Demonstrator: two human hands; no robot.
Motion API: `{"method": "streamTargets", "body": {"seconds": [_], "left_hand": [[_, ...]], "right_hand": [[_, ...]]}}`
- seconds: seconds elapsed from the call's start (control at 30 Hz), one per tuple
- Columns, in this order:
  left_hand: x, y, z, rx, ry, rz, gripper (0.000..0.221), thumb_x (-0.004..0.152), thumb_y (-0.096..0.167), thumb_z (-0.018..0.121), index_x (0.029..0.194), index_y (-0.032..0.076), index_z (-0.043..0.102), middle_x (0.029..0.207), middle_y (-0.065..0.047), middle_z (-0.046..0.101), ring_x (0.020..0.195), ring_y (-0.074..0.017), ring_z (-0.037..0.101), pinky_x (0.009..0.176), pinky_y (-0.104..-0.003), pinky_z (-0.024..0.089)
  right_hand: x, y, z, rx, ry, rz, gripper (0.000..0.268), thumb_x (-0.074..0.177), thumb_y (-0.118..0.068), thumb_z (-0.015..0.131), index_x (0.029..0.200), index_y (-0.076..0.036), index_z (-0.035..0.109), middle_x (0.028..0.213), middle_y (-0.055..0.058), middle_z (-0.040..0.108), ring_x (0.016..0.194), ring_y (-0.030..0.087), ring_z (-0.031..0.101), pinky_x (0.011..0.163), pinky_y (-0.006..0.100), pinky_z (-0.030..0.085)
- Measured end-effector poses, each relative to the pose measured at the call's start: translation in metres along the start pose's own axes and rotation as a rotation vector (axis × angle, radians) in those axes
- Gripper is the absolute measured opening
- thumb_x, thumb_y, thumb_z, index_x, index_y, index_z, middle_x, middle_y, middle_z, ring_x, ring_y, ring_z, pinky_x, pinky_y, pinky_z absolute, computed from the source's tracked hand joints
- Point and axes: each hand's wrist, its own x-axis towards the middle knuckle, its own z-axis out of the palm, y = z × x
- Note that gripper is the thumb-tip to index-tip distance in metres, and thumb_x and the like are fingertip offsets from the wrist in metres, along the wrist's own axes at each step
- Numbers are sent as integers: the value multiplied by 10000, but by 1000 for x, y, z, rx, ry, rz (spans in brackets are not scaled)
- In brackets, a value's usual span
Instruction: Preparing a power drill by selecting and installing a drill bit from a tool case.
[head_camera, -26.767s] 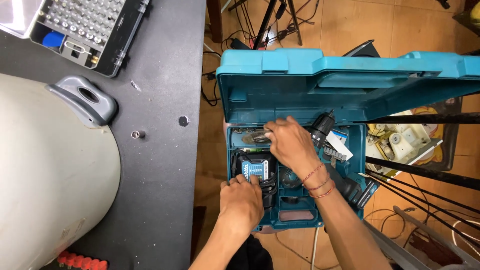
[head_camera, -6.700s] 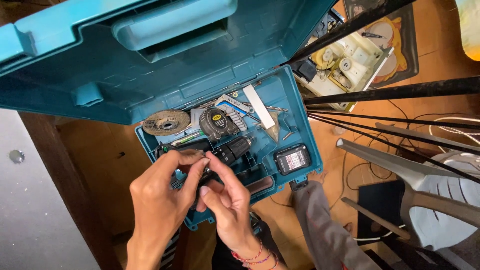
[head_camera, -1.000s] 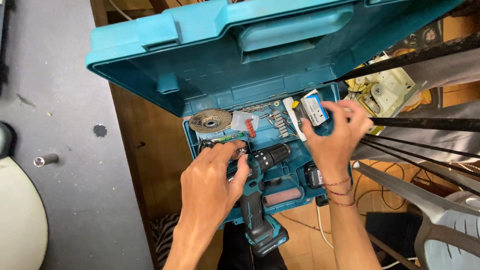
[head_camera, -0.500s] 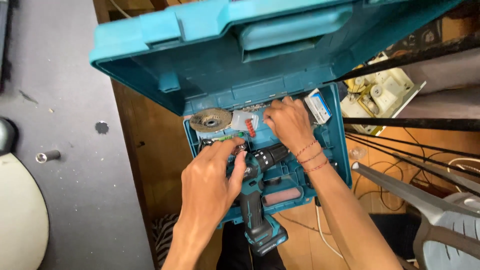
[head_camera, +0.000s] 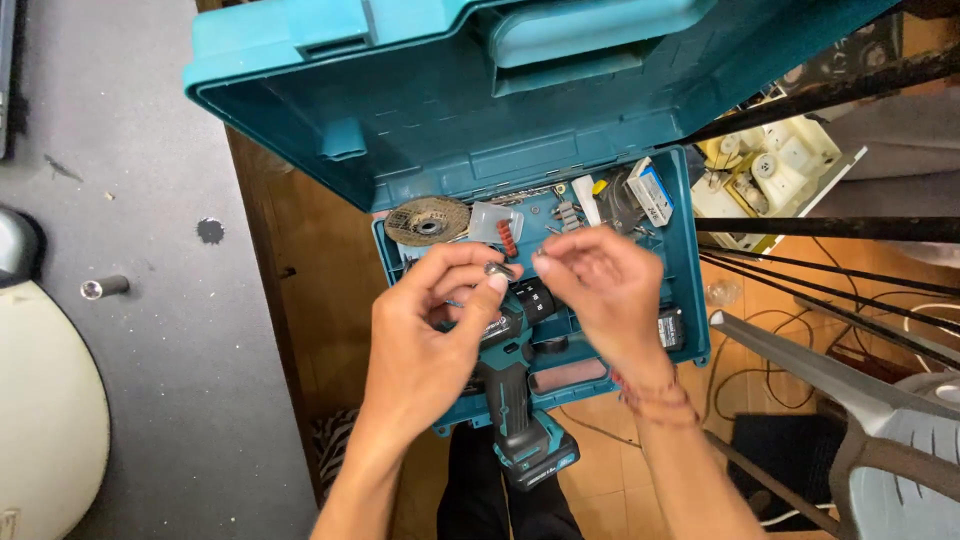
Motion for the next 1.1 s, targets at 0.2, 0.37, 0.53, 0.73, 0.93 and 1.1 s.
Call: {"method": "streamTargets", "body": {"seconds": [0.2, 0.37, 0.53, 0.73, 0.93, 1.1], "left_hand": [[4, -4, -7, -378, -61, -150, 216, 941, 171, 689, 1066, 16, 773, 838, -97, 778, 623, -143, 651, 597, -285, 571], [4, -2, -6, -401, -68, -215, 232, 924, 182, 708, 1052, 7, 790, 812, -105, 773, 615, -152, 641, 600, -293, 562], [2, -7, -6, -274, -81, -98, 180, 900, 189, 747, 1020, 66, 799, 857, -50, 774, 746, -123, 689, 604, -266, 584], [0, -8, -8, -225, -93, 41, 169, 919, 158, 733, 1035, 52, 793, 949, -65, 781, 826, -92, 689, 618, -214, 591], [1, -5, -9, -237, -107, -14, 189, 905, 211, 736, 1025, 82, 803, 953, -66, 786, 903, -137, 721, 688, -268, 629], [2, -4, -9, -254, -107, -49, 199, 900, 215, 737, 1034, 87, 810, 977, -61, 779, 884, -123, 680, 694, -276, 618]], "right_hand": [[-24, -25, 13, 84, -18, -130, 133, 885, 32, 754, 1006, 57, 708, 956, 204, 728, 887, 257, 735, 808, 306, 647], [-23, -44, 16, -40, 32, -220, 124, 857, 30, 780, 964, 38, 719, 920, 188, 740, 854, 262, 743, 774, 318, 642], [-22, -60, 21, -154, 51, -287, 134, 844, 43, 802, 952, 30, 724, 893, 173, 724, 807, 252, 732, 735, 307, 633], [-30, -56, 19, -39, 89, -94, 163, 813, -18, 820, 931, 45, 726, 875, 172, 739, 826, 247, 751, 773, 312, 662], [-34, -52, 23, -39, 115, -93, 253, 749, 68, 853, 961, 76, 715, 932, 188, 747, 893, 245, 754, 854, 328, 694], [-33, -48, 23, -85, 148, -60, 184, 802, 31, 819, 965, 59, 737, 936, 187, 765, 894, 256, 776, 850, 324, 691]]}}
